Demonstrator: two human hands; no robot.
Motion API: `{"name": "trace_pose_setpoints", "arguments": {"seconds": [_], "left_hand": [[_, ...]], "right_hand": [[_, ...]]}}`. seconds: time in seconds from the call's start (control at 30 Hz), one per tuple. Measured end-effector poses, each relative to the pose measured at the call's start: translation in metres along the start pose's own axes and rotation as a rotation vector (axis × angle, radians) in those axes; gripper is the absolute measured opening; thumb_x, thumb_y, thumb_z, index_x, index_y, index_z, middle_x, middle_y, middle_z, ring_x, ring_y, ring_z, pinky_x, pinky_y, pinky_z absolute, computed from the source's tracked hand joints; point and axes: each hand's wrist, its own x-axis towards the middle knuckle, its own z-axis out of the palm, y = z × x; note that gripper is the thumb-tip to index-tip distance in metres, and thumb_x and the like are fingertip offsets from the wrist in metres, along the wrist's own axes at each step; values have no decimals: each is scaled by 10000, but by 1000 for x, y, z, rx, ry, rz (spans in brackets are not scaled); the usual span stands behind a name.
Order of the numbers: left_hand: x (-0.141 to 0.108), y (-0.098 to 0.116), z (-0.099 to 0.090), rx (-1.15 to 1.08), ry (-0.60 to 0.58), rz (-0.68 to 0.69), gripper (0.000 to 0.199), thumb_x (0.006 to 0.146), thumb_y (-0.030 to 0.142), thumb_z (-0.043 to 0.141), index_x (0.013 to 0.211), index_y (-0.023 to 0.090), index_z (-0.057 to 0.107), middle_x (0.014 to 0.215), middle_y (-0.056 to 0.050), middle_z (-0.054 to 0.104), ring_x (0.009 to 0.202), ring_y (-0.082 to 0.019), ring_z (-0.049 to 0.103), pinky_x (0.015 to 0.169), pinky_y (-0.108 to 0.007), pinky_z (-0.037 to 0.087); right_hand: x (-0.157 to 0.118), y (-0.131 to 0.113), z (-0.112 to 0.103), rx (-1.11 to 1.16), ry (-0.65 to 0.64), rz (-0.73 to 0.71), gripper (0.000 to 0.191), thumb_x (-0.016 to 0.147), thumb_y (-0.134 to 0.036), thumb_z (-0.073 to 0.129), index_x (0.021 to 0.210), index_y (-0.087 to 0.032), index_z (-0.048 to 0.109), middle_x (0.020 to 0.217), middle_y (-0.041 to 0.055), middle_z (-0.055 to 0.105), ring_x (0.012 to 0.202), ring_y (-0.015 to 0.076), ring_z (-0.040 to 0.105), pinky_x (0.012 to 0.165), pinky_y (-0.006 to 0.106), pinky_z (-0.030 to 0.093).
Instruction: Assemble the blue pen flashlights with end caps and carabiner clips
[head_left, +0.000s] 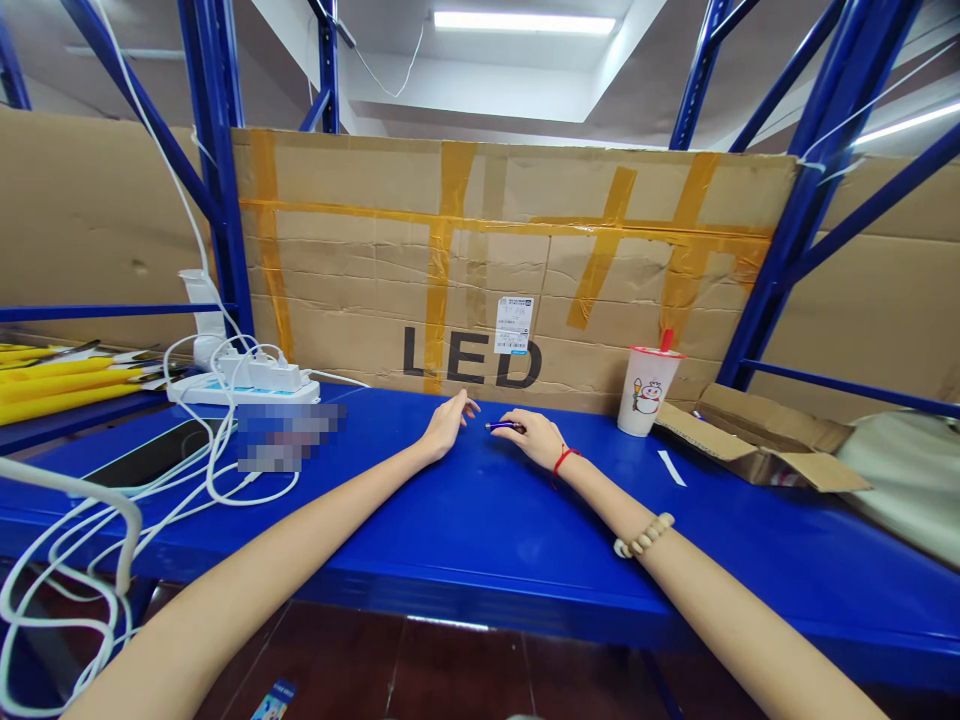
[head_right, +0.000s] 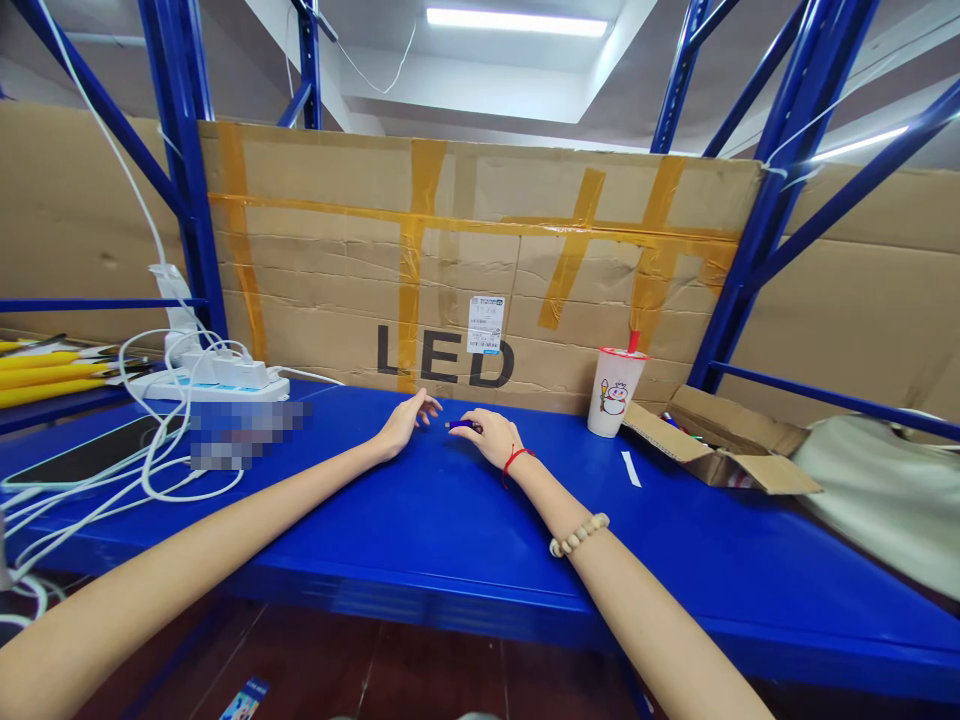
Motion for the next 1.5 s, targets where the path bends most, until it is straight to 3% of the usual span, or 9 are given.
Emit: {"name": "trace_pose_setpoints", "arguments": {"seconds": [0.6, 0.93, 1.5], "left_hand": [[-3, 3, 0, 26, -9, 15, 515, 842, 491, 220, 769, 143, 593, 735, -38, 578, 634, -121, 474, 627, -245, 381], [-1, 0, 0, 26, -4, 31, 519, 842, 491, 213, 757, 145, 590, 728, -33, 572, 615, -116, 469, 614, -242, 380], [-3, 4, 1, -2, -13, 0, 520, 837, 499, 222, 754, 134, 583, 722, -38, 560, 623, -117, 461, 618, -243, 375]], "right_hand": [[0, 0, 0, 14, -8, -11, 309, 803, -478, 458, 813, -213, 618, 749, 2, 591, 660, 108, 501, 560, 208, 309], [-3, -6, -2, -24, 11, 2, 392, 719, -586, 497, 716, -208, 599, 688, -10, 577, 605, 98, 482, 513, 206, 277], [-2, -2, -1, -44, -45, -8, 310, 779, -496, 492, 819, -225, 637, 812, 10, 602, 716, 116, 526, 583, 210, 327]]}}
